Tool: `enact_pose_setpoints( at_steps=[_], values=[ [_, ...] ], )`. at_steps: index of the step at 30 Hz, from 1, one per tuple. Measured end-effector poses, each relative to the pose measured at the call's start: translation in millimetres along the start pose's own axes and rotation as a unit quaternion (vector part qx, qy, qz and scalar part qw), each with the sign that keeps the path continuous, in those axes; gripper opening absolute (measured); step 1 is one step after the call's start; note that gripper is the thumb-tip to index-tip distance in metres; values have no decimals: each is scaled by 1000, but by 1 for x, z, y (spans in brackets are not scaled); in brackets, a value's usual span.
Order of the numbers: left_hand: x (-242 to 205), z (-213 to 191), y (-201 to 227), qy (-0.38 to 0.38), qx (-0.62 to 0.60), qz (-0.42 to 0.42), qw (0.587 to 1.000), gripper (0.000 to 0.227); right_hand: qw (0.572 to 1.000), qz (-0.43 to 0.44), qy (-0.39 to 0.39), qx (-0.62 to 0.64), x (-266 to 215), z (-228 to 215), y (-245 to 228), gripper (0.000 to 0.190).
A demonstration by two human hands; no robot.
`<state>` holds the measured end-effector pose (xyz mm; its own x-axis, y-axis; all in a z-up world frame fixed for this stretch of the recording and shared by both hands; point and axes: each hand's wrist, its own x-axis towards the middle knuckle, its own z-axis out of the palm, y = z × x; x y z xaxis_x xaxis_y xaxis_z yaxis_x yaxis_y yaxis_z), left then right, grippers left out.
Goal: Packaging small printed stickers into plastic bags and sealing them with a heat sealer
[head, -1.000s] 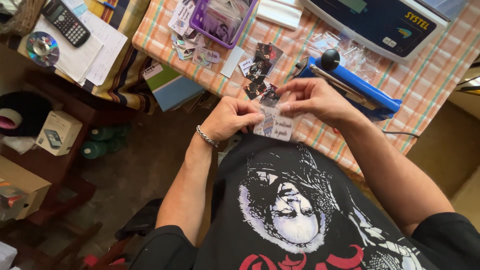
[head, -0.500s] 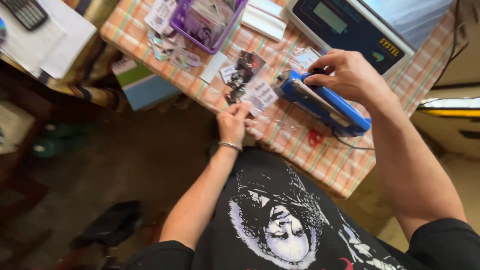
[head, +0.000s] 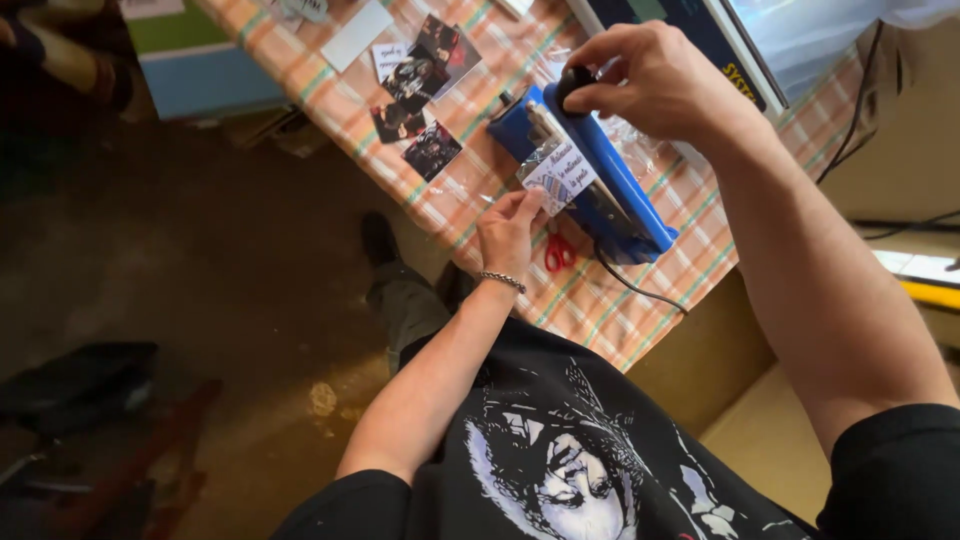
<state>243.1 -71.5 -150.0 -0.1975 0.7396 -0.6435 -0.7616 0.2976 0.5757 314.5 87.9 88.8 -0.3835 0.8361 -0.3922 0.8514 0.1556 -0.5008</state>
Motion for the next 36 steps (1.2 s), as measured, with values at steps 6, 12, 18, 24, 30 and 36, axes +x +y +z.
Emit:
enact_pose_setpoints(
  at_steps=[6, 12, 18, 24, 30, 36],
  values=[
    [-9, 1, 18, 6, 15, -14, 1000, 18, 998, 27, -52, -2, 18, 13, 0, 24],
    [-9, -3, 21, -14, 46, 26, 999, 19, 998, 39, -53, 8, 27, 22, 3, 22],
    [-10, -6, 13, -12, 18, 8, 1000, 16, 999, 7, -51, 12, 35, 31, 18, 26],
    [-6, -11, 3, -17, -6, 2, 1000, 16, 998, 38, -51, 12, 37, 33, 15, 23],
    [-9, -9, 7, -12, 31, -6, 999, 18, 998, 20, -48, 42, 37, 33, 21, 27],
    [-6, -10, 3, -5, 19, -2, 1000, 19, 998, 6, -50, 37, 37, 35, 21, 23]
  ],
)
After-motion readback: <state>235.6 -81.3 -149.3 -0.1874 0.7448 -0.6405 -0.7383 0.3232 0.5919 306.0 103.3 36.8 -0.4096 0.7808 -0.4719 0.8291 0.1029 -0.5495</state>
